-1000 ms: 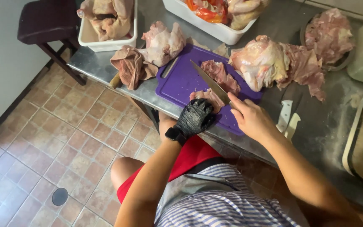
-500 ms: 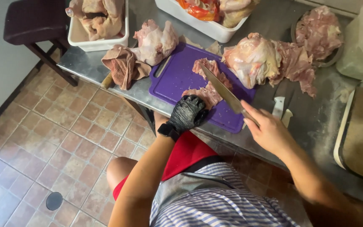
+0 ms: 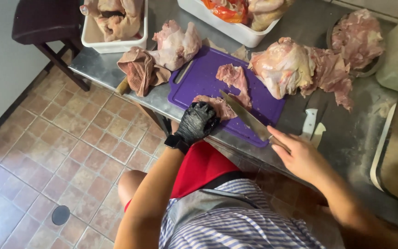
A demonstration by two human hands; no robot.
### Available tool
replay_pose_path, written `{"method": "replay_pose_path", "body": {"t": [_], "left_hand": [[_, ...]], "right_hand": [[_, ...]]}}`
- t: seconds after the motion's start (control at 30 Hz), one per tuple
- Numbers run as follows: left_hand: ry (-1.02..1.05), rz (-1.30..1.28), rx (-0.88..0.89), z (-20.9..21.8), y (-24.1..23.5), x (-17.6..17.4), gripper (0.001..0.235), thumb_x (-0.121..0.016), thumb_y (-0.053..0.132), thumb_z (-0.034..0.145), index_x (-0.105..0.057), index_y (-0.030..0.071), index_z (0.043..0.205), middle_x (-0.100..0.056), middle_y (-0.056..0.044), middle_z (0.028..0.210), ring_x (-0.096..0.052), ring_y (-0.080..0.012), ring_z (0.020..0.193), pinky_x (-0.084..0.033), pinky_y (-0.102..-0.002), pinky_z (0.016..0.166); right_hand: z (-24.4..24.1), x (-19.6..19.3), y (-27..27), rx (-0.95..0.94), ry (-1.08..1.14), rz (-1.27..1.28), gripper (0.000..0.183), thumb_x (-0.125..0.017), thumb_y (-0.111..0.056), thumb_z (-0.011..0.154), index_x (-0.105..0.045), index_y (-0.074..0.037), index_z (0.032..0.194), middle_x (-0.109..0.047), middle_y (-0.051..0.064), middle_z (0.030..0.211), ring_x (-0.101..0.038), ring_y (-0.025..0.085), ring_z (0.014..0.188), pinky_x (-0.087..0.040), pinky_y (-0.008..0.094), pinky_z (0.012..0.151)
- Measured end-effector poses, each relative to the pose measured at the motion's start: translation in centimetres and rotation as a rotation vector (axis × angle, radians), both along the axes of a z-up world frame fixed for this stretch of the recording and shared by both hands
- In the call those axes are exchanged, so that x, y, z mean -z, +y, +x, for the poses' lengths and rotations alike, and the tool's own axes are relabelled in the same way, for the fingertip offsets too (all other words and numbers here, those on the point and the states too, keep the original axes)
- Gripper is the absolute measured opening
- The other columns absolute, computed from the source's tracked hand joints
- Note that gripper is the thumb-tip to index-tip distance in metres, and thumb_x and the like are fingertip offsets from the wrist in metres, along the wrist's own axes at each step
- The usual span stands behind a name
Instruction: Trimming and deboning raw chicken pieces on a purple cutting board using a knife
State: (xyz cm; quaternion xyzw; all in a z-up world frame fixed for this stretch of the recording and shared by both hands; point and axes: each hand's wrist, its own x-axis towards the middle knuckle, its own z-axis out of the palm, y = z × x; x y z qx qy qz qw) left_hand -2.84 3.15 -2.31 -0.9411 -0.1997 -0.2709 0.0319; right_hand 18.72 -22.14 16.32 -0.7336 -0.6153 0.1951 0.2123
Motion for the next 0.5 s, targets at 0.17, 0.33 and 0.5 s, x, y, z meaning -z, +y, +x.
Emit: {"method": "replay_pose_path", "body": {"t": [0.17,0.33,0.5], "left_hand": [[-0.098,-0.009,0.099,1.7,-3.4,-5.6,0.046,-0.061,0.054,0.090,-0.068,0.011,0.106,-0.065,-0.015,0.115,-0.060,-0.0357,0.121,-0.049,-0.043,0.102],[-0.184,-0.055,0.119,4.8,-4.1,-3.3,0.038,-0.057,0.044,0.095,-0.070,0.010,0.102,-0.069,-0.013,0.108,-0.065,-0.0343,0.114,-0.055,-0.043,0.098],[-0.312,-0.046,0.178,4.3,-3.7,-3.8,0.036,-0.053,0.038,0.101,-0.068,0.005,0.101,-0.066,-0.018,0.107,-0.065,-0.0392,0.109,-0.055,-0.045,0.093]], "right_hand": [[0.7,0.0,2.0,0.050,-0.100,0.091,0.059,-0.062,-0.023,0.097,-0.054,-0.036,0.153,-0.072,0.019,0.105,-0.070,0.042,0.100,-0.060,0.052,0.082],[-0.2,1.4,6.8,-0.058,-0.201,0.134,0.056,-0.060,-0.028,0.098,-0.053,-0.039,0.153,-0.071,0.014,0.099,-0.072,0.036,0.095,-0.062,0.049,0.080],[0.2,3.6,6.6,-0.098,-0.285,0.118,0.059,-0.059,-0.028,0.099,-0.048,-0.041,0.155,-0.067,0.013,0.093,-0.073,0.037,0.087,-0.063,0.050,0.076]]}}
